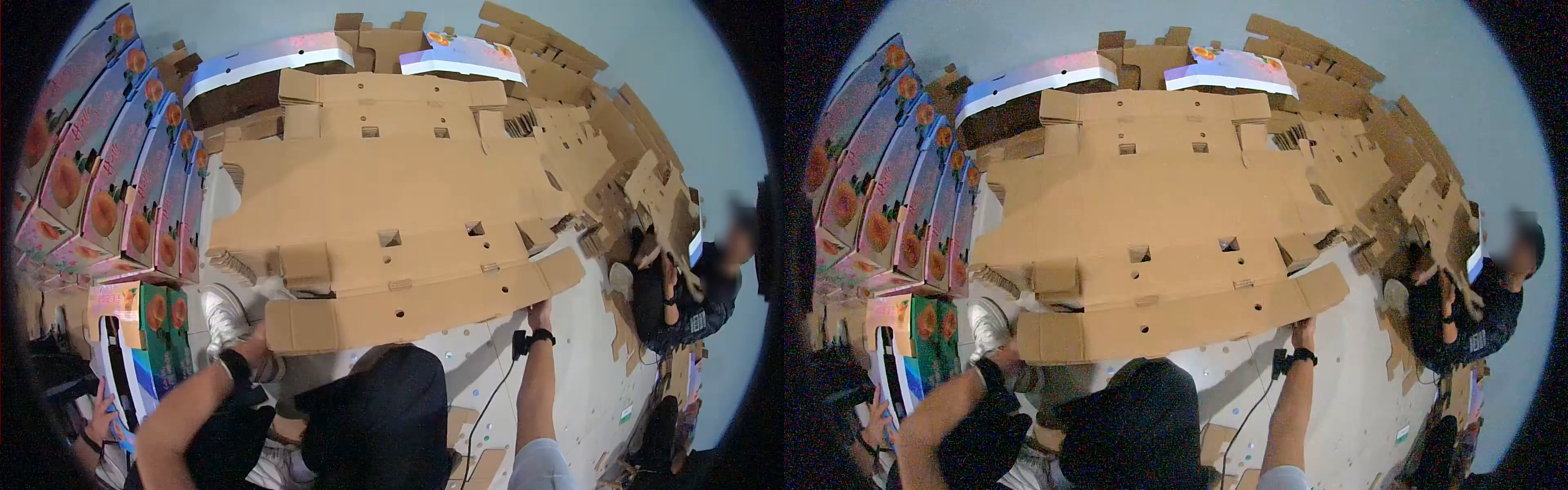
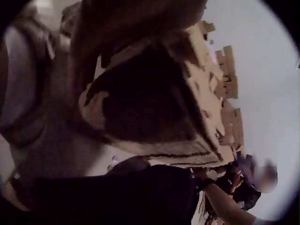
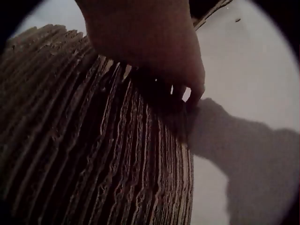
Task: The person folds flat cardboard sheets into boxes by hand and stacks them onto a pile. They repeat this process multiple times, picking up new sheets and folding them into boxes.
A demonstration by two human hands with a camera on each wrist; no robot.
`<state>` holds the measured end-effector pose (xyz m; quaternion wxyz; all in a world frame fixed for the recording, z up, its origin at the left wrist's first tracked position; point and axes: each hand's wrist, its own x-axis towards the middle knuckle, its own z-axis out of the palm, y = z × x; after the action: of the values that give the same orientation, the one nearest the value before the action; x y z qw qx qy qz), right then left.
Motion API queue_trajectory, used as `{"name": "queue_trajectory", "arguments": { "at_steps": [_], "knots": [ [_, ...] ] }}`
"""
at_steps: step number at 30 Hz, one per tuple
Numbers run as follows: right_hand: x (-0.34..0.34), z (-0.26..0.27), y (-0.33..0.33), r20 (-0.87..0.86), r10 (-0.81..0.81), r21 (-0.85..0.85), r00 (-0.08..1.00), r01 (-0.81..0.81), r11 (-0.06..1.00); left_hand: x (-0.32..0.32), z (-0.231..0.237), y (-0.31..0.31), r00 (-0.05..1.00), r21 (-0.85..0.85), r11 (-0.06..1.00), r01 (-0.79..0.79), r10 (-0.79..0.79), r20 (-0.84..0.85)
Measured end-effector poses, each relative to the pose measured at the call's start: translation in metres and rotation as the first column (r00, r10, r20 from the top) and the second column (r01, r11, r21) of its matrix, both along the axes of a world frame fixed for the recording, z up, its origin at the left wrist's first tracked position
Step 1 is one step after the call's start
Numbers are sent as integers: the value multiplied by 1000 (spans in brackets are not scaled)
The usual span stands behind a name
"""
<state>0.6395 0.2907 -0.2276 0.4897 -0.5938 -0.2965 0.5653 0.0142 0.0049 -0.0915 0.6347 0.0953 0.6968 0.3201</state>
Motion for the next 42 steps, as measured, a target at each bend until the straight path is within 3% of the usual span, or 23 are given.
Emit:
{"name": "queue_trajectory", "arguments": {
  "at_steps": [1,2,4,5,6,9,10,12,15,18,24,26,28,30,32,34,35,36,37,38,39,40,42],
  "knots": [
    [8,-5,1,-20,121,50,993,-119,992,10,-2,-4,1000,7,1000,-15,15,8],
    [-8,11,-5,32,0,41,999,-2,999,18,-8,-12,999,14,999,-33,33,22],
    [-1,9,0,-14,80,65,997,-79,995,14,-16,-25,995,25,996,-86,85,51],
    [1,6,-2,-78,149,94,986,-142,985,33,2,24,992,30,993,-113,111,57],
    [3,7,-1,42,158,44,987,-160,986,31,-4,12,988,43,989,-143,140,58],
    [27,2,4,-15,269,-17,963,-269,963,25,-9,9,972,99,968,-229,222,79],
    [15,16,5,-5,279,-2,960,-279,960,25,-9,14,966,121,960,-253,242,95],
    [-14,45,-8,142,41,-68,989,-32,997,17,-19,-2,953,160,942,-294,275,128],
    [-5,51,-4,220,157,-122,963,-132,984,16,-30,-16,941,214,920,-330,302,155],
    [0,57,-10,156,273,-123,949,-256,959,0,-35,-17,929,264,895,-360,320,184],
    [-51,103,-87,164,282,-115,945,-265,957,-14,-43,-39,907,257,876,-407,356,224],
    [-40,103,-89,151,313,-114,938,-297,948,-11,-11,-43,728,289,686,-668,520,447],
    [-21,104,-74,-150,575,-152,805,-593,791,-17,-15,-41,746,357,666,-655,495,446],
    [-13,108,-60,-113,614,-190,782,-623,759,-21,-17,-39,758,428,631,-648,480,441],
    [1,96,-51,-81,653,-243,753,-650,720,-19,18,-40,773,409,665,-625,453,444],
    [27,47,-28,545,765,-213,343,-826,522,-38,35,-40,930,614,720,-325,362,67],
    [24,48,-28,541,771,-219,334,-830,513,-31,73,-43,859,683,717,-141,432,-276],
    [21,56,-30,306,740,-170,599,-730,662,-12,119,-43,665,678,733,56,479,-573],
    [17,61,-32,42,606,-173,794,-592,787,9,154,-42,517,646,676,353,435,-737],
    [11,60,-30,40,614,-176,788,-599,781,31,177,-34,321,522,588,617,418,-850],
    [15,59,-34,32,612,-181,790,-598,781,58,175,-20,286,402,538,740,289,-914],
    [7,59,-35,25,609,-184,793,-595,782,84,166,-7,230,279,459,843,161,-960],
    [-5,62,-34,20,599,-186,801,-586,789,117,143,20,-24,13,304,953,118,-993]
  ]
}}
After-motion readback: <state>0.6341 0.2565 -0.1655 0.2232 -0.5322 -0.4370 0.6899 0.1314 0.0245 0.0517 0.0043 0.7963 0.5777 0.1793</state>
